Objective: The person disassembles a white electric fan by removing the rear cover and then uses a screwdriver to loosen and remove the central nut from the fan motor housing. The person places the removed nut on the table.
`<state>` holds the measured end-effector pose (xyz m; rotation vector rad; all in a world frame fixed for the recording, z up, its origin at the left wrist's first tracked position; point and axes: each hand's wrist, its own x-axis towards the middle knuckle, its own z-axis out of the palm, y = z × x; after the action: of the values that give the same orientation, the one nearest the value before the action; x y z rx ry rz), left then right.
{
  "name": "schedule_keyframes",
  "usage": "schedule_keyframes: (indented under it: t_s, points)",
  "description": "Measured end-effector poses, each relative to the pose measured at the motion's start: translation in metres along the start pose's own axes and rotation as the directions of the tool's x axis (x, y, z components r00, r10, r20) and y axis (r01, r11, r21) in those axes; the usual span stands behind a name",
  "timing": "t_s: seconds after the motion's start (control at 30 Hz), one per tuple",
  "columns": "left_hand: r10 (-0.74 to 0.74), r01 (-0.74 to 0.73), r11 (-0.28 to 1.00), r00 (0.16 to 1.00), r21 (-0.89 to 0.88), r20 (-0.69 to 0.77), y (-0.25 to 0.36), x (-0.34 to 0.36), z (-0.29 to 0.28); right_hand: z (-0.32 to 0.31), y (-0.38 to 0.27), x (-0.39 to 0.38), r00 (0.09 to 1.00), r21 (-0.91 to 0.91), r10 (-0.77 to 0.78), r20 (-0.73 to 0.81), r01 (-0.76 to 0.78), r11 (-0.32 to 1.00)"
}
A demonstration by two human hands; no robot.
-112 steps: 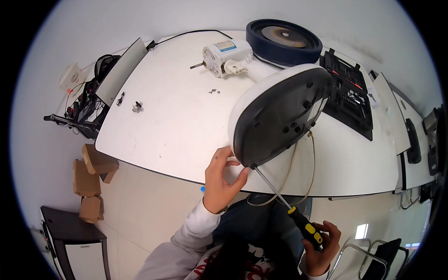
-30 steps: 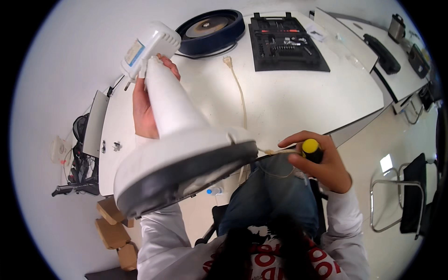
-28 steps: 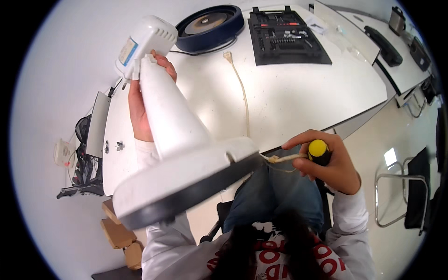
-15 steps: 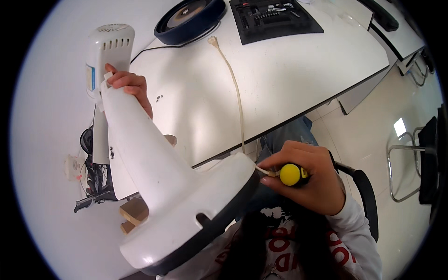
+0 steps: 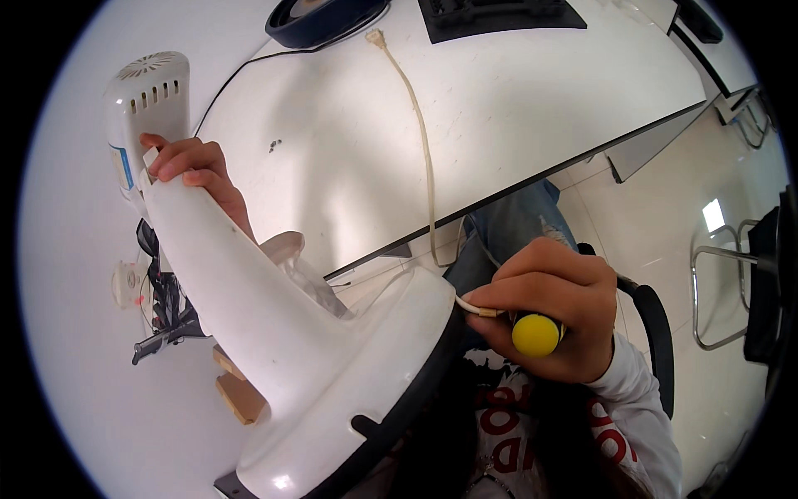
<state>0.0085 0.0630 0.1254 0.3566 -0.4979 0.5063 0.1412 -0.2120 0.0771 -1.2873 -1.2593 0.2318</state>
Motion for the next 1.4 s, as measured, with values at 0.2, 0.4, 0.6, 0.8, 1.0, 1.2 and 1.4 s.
schedule_keyframes:
  t_s: [0.2, 0.4, 0.6, 0.8, 1.0, 1.2, 1.4]
  points:
    - [-0.023, 0.023, 1.000, 0.999, 0.004, -0.035, 0.002, -0.003, -0.005, -0.002, -0.002, 0.006, 0.999, -0.080, -0.031, 0.020, 0.033, 0.996]
    - [0.010, -0.016, 0.967, 1.000, 0.254, 0.024, 0.012, -0.002, -0.019, -0.009, 0.011, 0.015, 0.981, -0.189, 0.154, 0.116, -0.131, 0.973]
    - [0.083, -0.042, 0.853, 0.995, 0.521, -0.056, 0.016, 0.016, -0.001, -0.011, 0.039, 0.036, 0.972, -0.178, 0.170, 0.164, -0.141, 0.974]
    - [0.086, 0.007, 0.540, 0.994, 0.842, -0.064, 0.021, 0.033, 0.023, -0.019, 0.080, 0.037, 0.861, -0.063, 0.331, 0.385, -0.333, 0.941]
    - [0.236, 0.046, 0.109, 0.969, 0.993, -0.071, 0.025, 0.033, 0.069, -0.065, 0.069, 0.023, 0.529, 0.002, 0.609, 0.591, -0.756, 0.655]
    - [0.267, 0.027, 0.057, 0.963, 0.998, -0.041, 0.023, 0.036, 0.088, -0.108, -0.003, 0.069, 0.763, -0.017, 0.593, 0.256, -0.610, 0.792]
    - [0.298, 0.036, -0.104, 0.954, 0.994, -0.003, 0.023, 0.052, 0.091, -0.097, -0.061, 0.164, 0.853, -0.401, 0.397, 0.339, -0.250, 0.881]
